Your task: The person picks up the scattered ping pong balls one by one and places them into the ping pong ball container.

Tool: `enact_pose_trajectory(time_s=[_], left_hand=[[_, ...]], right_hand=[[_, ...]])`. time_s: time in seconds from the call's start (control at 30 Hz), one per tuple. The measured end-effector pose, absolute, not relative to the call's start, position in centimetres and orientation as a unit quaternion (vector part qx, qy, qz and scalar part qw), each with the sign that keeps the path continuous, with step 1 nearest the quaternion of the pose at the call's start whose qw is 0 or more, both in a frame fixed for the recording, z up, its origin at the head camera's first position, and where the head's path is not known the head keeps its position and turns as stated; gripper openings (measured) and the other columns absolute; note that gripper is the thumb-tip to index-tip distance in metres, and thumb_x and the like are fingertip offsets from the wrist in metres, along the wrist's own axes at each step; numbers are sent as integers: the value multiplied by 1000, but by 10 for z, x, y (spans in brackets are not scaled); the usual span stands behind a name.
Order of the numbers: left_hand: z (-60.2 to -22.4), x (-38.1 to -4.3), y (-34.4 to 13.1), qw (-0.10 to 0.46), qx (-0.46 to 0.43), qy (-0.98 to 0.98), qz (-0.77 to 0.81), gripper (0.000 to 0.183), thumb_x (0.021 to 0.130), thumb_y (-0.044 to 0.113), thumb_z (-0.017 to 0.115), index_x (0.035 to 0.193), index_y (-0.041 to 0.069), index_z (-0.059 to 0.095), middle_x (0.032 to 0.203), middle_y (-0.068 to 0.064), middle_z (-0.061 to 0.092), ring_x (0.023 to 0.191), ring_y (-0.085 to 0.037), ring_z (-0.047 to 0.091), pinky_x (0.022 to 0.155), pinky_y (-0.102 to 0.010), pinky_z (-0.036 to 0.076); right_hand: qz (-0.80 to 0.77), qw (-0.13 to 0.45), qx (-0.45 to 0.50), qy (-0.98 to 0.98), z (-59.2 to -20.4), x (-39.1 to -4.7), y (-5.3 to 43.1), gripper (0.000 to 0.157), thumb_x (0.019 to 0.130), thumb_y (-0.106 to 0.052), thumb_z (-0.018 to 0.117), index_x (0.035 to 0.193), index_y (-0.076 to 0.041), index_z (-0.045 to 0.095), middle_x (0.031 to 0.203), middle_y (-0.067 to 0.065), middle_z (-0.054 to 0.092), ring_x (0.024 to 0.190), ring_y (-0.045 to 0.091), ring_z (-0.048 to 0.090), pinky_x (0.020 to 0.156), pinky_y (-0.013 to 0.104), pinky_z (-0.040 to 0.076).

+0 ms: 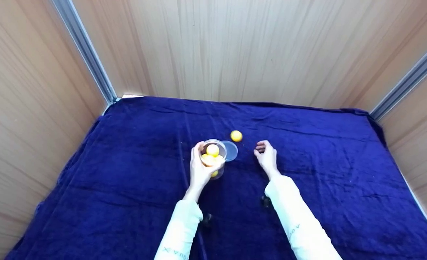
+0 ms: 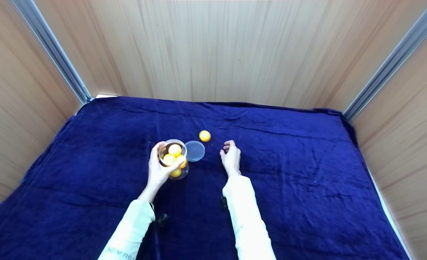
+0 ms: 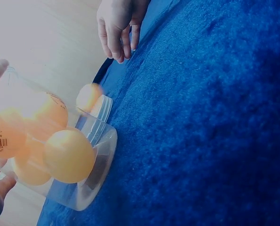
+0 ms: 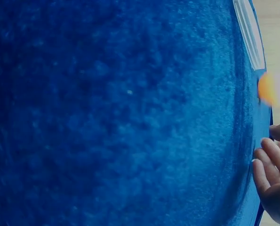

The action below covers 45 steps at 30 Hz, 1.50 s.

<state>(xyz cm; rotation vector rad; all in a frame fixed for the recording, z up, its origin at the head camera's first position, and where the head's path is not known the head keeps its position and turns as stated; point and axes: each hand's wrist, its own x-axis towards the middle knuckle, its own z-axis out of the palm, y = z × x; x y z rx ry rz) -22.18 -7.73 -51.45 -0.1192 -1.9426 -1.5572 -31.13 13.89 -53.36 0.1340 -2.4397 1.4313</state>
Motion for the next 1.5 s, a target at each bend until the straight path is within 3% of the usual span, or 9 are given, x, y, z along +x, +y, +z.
enact_pose_trajectory(time_s=[0.27, 0.63, 1.03, 1.5], left_hand=[[-515, -220, -75, 308, -41, -747, -588, 84, 52, 18, 85, 122, -1, 43, 112, -16, 49, 104, -25, 48, 92, -36, 36], [-509, -218, -72, 323, -54, -733, -596, 82, 50, 1, 84, 119, -11, 41, 109, -28, 47, 101, -40, 47, 88, -50, 34], [-513, -219, -75, 306, -40, -745, -591, 84, 53, 20, 85, 122, -1, 42, 113, -14, 49, 105, -23, 47, 92, -40, 35], [-507, -212, -82, 293, -41, -762, -576, 90, 55, 23, 84, 128, -4, 38, 120, -16, 47, 110, -30, 45, 95, -37, 33]], right_hand=[[500, 155, 58, -850, -531, -310, 140, 28, 68, 10, 64, 94, 8, 56, 88, 24, 60, 79, 34, 57, 75, 42, 45], [510, 136, 59, -847, -527, -307, 137, 28, 69, 7, 66, 95, 7, 57, 94, 23, 60, 83, 34, 57, 75, 42, 45], [520, 128, 71, -842, -518, -300, 134, 28, 70, 3, 67, 96, 4, 58, 97, 21, 61, 85, 31, 59, 71, 40, 48], [553, 91, 150, -814, -501, -278, 116, 32, 70, 0, 71, 99, 4, 58, 100, 21, 59, 89, 35, 57, 71, 46, 47]])
